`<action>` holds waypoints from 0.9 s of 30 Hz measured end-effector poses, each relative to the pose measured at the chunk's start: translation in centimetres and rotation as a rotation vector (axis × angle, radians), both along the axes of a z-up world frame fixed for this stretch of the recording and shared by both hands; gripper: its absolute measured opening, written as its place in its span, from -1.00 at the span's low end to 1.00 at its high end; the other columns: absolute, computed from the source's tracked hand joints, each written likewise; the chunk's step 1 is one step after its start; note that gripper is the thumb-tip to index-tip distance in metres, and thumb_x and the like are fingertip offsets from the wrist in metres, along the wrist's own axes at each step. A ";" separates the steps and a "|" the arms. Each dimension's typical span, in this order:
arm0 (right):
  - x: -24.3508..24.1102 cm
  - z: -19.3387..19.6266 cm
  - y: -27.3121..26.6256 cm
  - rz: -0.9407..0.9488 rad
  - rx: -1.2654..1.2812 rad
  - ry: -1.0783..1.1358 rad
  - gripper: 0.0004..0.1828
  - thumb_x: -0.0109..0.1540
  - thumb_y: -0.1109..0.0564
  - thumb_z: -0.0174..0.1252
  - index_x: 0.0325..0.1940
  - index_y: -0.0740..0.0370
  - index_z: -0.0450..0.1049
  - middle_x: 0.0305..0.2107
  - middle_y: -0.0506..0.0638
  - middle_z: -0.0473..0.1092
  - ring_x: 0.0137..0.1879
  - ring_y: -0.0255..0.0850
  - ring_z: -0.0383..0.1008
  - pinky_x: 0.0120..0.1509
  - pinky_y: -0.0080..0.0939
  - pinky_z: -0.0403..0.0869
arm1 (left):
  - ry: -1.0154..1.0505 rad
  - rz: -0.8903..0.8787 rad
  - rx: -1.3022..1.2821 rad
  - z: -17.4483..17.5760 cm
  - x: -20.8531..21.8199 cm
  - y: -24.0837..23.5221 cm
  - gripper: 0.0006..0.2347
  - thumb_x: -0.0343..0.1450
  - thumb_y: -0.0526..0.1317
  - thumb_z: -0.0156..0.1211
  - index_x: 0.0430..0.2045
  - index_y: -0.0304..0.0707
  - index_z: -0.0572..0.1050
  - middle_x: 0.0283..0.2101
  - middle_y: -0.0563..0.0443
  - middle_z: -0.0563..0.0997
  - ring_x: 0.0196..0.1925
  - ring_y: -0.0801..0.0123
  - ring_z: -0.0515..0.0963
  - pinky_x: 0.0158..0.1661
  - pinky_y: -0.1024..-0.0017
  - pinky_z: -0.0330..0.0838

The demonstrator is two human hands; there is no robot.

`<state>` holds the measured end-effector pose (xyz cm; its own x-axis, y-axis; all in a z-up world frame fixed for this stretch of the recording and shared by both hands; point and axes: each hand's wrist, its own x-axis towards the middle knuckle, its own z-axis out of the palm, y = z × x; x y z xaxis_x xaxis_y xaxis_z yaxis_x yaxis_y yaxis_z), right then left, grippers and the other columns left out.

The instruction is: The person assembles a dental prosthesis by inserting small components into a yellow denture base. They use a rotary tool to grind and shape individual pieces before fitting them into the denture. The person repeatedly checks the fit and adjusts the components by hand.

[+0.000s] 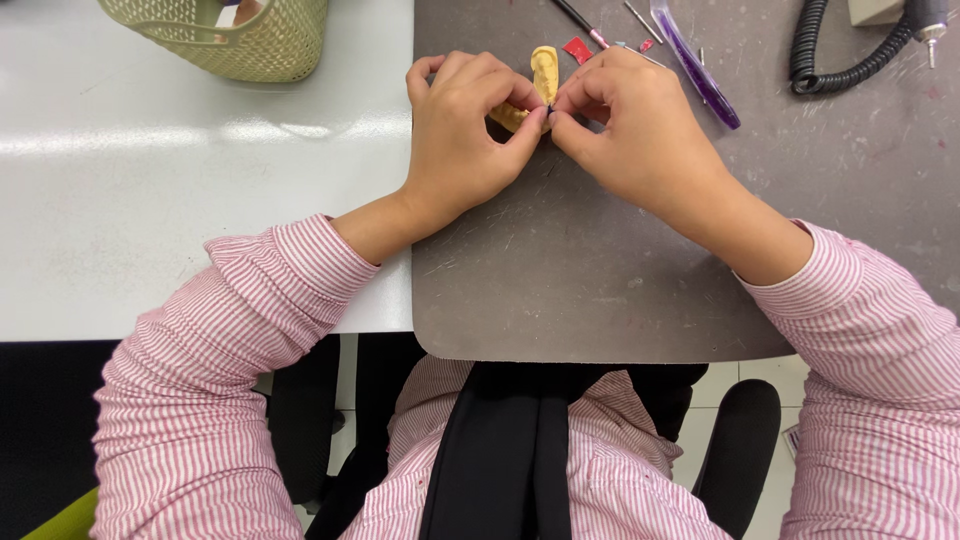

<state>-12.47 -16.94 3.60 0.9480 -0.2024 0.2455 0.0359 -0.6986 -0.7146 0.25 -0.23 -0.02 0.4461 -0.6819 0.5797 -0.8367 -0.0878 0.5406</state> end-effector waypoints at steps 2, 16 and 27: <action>0.0 0.0 0.1 -0.005 0.008 -0.010 -0.87 0.27 0.24 0.34 -0.18 0.37 0.57 -0.17 0.09 0.46 -0.13 -0.19 0.55 -0.05 -0.26 0.54 | 0.011 -0.004 -0.006 0.0 -0.1 0.0 -0.92 0.39 -0.24 0.40 -0.46 -0.16 0.60 -0.35 0.17 0.56 -0.14 0.35 0.50 0.19 0.12 0.07; 0.2 -0.4 -0.3 0.009 -0.029 -0.023 -0.88 0.25 0.23 0.34 -0.23 0.37 0.58 -0.20 0.10 0.50 -0.18 -0.19 0.56 -0.07 -0.26 0.54 | 0.023 -0.005 -0.015 -0.3 0.0 0.0 -0.93 0.40 -0.24 0.38 -0.45 -0.16 0.61 -0.33 0.17 0.58 -0.13 0.36 0.51 0.17 0.16 0.07; -0.6 1.9 -3.1 -0.057 -0.023 0.026 -0.86 0.26 0.20 0.31 -0.12 0.29 0.58 -0.14 0.05 0.53 -0.08 -0.21 0.62 0.06 -0.25 0.60 | 0.041 -0.029 0.017 -0.1 0.3 0.3 -0.94 0.38 -0.24 0.40 -0.43 -0.14 0.61 -0.34 0.19 0.57 -0.15 0.38 0.50 0.24 0.11 0.03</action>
<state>-13.03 -20.06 5.55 0.9412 -0.2508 0.2263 -0.0227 -0.7154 -0.6984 0.52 0.07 -0.11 0.4495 -0.7041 0.5497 -0.8159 -0.0731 0.5735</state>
